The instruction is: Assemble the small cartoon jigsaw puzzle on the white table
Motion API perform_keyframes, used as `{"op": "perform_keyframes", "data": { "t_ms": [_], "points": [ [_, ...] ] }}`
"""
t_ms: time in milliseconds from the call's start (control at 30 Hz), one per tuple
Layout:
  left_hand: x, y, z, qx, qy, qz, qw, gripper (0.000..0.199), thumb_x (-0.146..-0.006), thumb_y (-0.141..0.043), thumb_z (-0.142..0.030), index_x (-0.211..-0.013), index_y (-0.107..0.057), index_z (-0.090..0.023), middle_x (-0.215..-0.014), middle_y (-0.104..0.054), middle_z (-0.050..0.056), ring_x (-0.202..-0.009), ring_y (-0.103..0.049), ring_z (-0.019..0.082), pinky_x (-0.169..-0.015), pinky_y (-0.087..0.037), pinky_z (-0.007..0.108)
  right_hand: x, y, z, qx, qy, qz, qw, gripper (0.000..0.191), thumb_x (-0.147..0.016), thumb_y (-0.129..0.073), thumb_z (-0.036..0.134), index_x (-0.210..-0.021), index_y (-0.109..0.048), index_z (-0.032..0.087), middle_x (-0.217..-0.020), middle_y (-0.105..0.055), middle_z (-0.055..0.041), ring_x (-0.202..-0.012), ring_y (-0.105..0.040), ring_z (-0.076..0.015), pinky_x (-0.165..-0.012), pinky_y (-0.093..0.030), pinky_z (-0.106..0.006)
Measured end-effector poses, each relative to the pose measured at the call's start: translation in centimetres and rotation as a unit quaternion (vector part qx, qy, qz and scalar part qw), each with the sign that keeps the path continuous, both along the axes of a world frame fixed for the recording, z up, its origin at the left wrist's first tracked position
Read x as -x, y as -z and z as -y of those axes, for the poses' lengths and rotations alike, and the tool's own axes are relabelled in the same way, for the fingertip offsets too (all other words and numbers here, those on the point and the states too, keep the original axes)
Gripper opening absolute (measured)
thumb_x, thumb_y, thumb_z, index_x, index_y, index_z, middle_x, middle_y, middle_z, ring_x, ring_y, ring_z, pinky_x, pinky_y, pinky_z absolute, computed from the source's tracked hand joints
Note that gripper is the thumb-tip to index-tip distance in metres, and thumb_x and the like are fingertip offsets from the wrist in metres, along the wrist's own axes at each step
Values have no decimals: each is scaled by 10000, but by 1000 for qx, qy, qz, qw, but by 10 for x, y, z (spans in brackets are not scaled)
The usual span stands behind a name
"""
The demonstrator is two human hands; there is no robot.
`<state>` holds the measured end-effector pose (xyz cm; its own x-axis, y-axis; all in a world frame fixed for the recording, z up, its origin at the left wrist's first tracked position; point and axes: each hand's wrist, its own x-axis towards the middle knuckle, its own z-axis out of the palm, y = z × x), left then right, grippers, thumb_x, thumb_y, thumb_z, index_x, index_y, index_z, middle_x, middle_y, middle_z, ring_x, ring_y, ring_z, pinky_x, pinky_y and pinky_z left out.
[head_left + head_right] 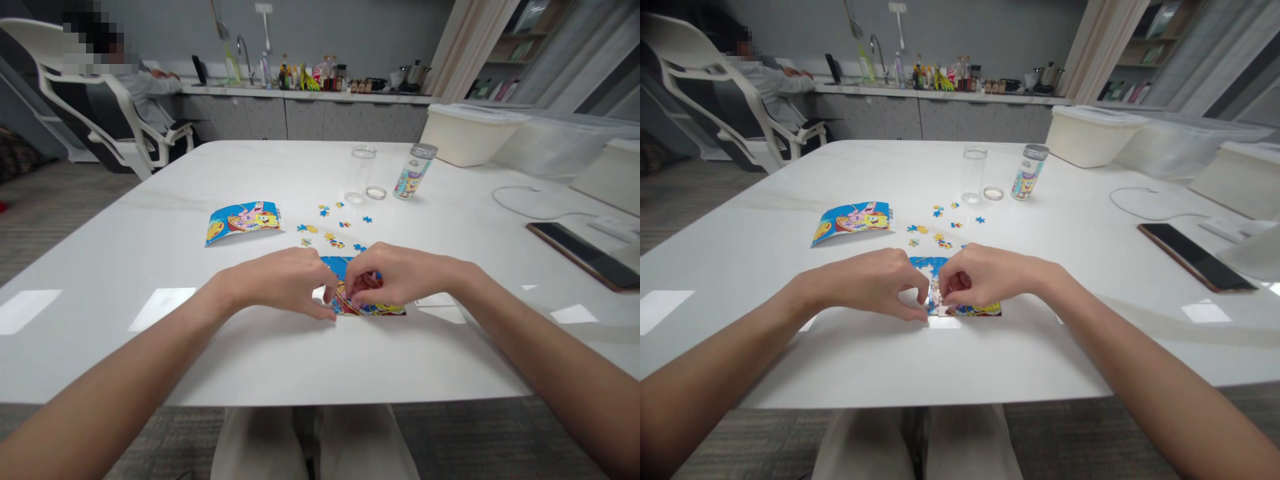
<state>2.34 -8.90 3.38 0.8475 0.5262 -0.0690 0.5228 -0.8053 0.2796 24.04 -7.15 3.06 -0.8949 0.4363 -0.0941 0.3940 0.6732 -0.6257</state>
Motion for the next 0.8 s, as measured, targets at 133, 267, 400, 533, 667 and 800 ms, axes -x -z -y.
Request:
{"op": "perform_keyframes", "data": {
  "t_ms": [133,267,400,533,667,800],
  "points": [
    [-2,2,0,24,16,6,1000,145,-811,-657,-279,-913,-758,-295,-598,-646,-18,-514,-492,111,-515,-299,232,-1,3,0,9,-17,22,1000,136,-798,-622,195,-849,-747,176,-635,-674,10,-531,-546,-75,-519,-367,-190],
    [-2,1,1,49,34,2,998,158,-845,-612,-253,-867,-765,-286,-619,-665,-9,-492,-459,97,-506,-303,227,-2,2,0,-1,-31,23,999,176,-807,-613,211,-875,-775,190,-651,-694,6,-510,-503,-66,-506,-335,-194],
    [-1,0,1,50,43,11,998,155,-842,-610,-235,-813,-758,-270,-592,-636,-22,-475,-408,87,-487,-280,224,-2,-1,1,4,-47,31,998,187,-809,-590,192,-783,-775,181,-540,-625,34,-448,-393,-51,-474,-282,-200],
    [-2,0,1,58,44,16,997,155,-838,-615,-225,-822,-760,-277,-579,-619,-29,-478,-391,85,-484,-274,219,-2,-3,2,20,-62,37,997,231,-822,-581,205,-654,-733,156,-467,-542,43,-431,-326,-49,-462,-265,-201],
    [-2,-1,1,72,42,15,996,172,-845,-603,-224,-821,-767,-271,-595,-632,-18,-481,-401,83,-468,-262,221,-3,-2,1,39,-72,46,996,262,-829,-570,208,-602,-690,154,-450,-507,50,-428,-333,-50,-456,-269,-192],
    [-1,0,1,87,43,23,995,166,-836,-608,-218,-812,-763,-270,-588,-614,-31,-482,-395,81,-473,-275,211,-3,-1,1,47,-64,44,996,249,-822,-570,209,-615,-699,161,-456,-515,50,-427,-329,-53,-453,-263,-199]
  ]
}}
